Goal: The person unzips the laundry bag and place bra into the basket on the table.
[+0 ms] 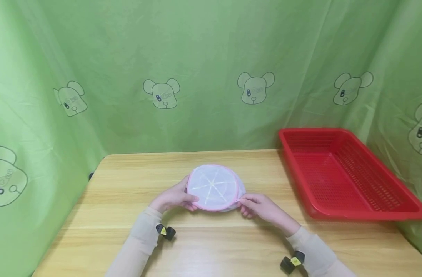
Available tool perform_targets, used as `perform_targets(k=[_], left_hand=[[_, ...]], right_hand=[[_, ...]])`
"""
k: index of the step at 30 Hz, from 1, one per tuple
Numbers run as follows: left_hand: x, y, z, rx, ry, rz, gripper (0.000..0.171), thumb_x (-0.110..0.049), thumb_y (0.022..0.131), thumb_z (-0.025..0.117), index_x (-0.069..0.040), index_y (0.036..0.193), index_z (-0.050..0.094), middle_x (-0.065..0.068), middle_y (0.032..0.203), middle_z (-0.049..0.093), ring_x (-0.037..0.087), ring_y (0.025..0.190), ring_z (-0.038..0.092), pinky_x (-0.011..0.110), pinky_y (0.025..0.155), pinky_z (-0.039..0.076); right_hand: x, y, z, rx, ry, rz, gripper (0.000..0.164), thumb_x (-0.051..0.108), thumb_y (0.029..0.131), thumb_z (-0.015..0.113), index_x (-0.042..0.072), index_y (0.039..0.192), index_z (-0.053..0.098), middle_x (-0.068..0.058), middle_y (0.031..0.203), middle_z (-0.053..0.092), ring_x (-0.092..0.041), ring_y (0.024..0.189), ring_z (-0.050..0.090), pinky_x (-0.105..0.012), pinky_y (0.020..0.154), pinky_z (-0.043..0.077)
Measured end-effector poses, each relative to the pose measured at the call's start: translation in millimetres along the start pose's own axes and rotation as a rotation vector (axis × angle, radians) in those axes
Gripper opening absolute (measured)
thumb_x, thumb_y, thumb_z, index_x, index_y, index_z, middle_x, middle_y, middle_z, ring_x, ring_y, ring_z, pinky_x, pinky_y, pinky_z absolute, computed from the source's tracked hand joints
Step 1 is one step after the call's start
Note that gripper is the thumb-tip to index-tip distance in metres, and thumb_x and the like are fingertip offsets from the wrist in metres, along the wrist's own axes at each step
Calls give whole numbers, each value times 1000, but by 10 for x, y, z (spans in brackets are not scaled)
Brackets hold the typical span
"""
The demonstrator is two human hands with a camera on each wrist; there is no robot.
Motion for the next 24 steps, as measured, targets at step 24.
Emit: perform_targets(k=[24], left_hand=[[9, -17, -16, -16, 1, -20, 102, 6, 86, 63, -21, 157, -5, 26, 102, 62, 24, 69, 68, 38, 70, 63]], right_hand=[[-47, 9, -56, -31, -15, 6, 30, 19, 101, 50, -7, 105, 65, -21, 89, 66, -20, 78, 65, -36, 71, 62]])
Point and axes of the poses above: each hand's wrist, its own y-axis towards the middle knuckle, its own z-axis out of the palm, x = y × z, the point moved 6 cm from there along y, towards the middle knuckle
